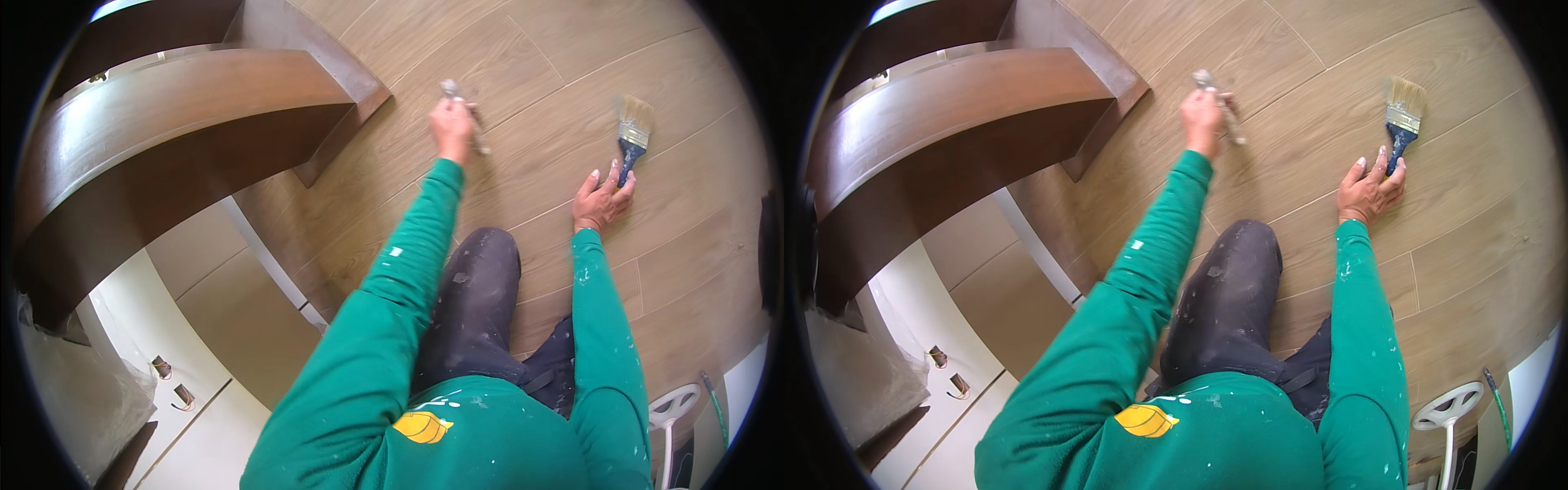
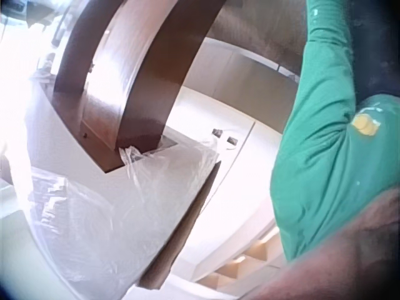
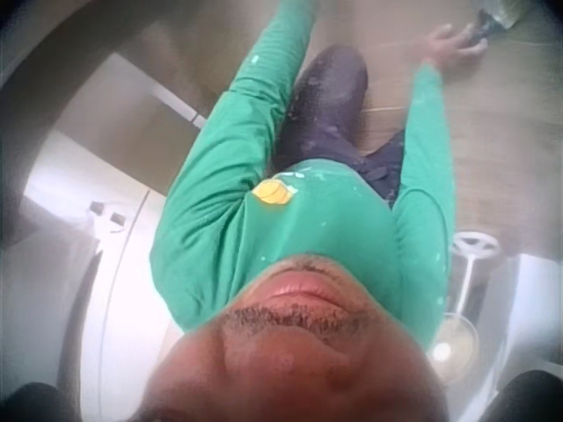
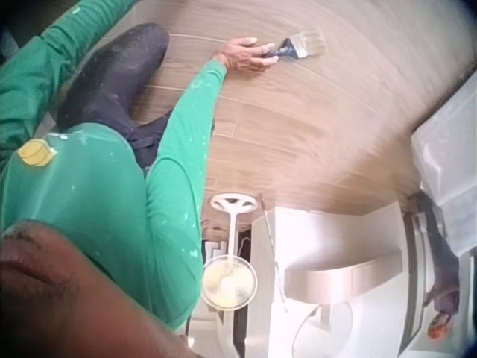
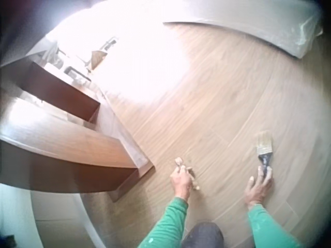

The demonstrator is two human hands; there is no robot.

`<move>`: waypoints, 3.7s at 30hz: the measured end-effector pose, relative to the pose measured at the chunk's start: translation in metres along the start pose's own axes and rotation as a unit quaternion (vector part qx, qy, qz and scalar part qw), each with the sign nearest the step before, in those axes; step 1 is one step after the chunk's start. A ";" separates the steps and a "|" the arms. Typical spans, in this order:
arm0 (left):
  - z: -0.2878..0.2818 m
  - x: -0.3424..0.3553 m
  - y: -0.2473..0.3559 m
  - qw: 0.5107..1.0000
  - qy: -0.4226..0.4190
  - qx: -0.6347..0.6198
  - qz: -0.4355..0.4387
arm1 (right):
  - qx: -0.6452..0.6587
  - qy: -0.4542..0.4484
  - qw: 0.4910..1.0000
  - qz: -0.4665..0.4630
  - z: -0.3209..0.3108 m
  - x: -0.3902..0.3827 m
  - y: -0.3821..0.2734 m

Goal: The person scrapes excess joint filler from a wood-patterned floor using a small spatula and wipes away debris with a brush and a piece of cloth.

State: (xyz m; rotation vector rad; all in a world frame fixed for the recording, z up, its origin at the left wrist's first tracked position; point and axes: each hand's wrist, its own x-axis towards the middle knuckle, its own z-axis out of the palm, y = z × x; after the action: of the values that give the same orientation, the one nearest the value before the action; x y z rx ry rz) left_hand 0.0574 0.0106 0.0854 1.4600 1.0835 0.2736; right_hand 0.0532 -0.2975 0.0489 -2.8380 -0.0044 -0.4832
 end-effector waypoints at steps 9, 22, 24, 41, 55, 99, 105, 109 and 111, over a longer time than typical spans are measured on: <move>0.057 -0.106 0.006 0.978 -0.149 -0.115 -0.087 | 0.245 -0.359 0.896 -0.090 -0.067 0.038 -0.110; -0.108 0.015 -0.001 0.915 0.158 0.297 0.223 | 0.347 -0.398 0.813 -0.247 0.040 0.071 -0.280; -0.116 0.020 -0.028 0.847 0.203 0.433 0.234 | 0.261 -0.337 0.828 -0.363 0.046 0.084 -0.303; -0.108 0.032 -0.042 0.825 0.175 0.488 0.225 | 0.093 -0.294 0.778 -0.547 0.075 0.098 -0.363; -0.117 0.030 -0.042 0.819 0.175 0.498 0.226 | 0.022 -0.339 0.741 -0.579 0.066 0.142 -0.352; -0.117 0.027 -0.037 0.788 0.159 0.565 0.186 | -0.052 -0.196 0.816 -0.542 0.126 0.402 -0.137; -0.114 0.027 -0.035 0.803 0.150 0.547 0.183 | 0.029 -0.224 0.901 -0.370 0.108 0.343 -0.121; -0.119 0.027 -0.037 0.797 0.152 0.559 0.173 | 0.108 -0.248 0.955 -0.123 0.117 0.361 -0.132; -0.114 0.027 -0.035 0.802 0.151 0.551 0.177 | 0.092 -0.152 0.983 -0.042 0.131 0.399 -0.106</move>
State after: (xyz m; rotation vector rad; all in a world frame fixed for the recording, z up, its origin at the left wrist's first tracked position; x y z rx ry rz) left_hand -0.0260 0.0990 0.0707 2.7619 1.2832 0.1188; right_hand 0.4681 -0.1776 0.0864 -2.7064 -0.2153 -0.0561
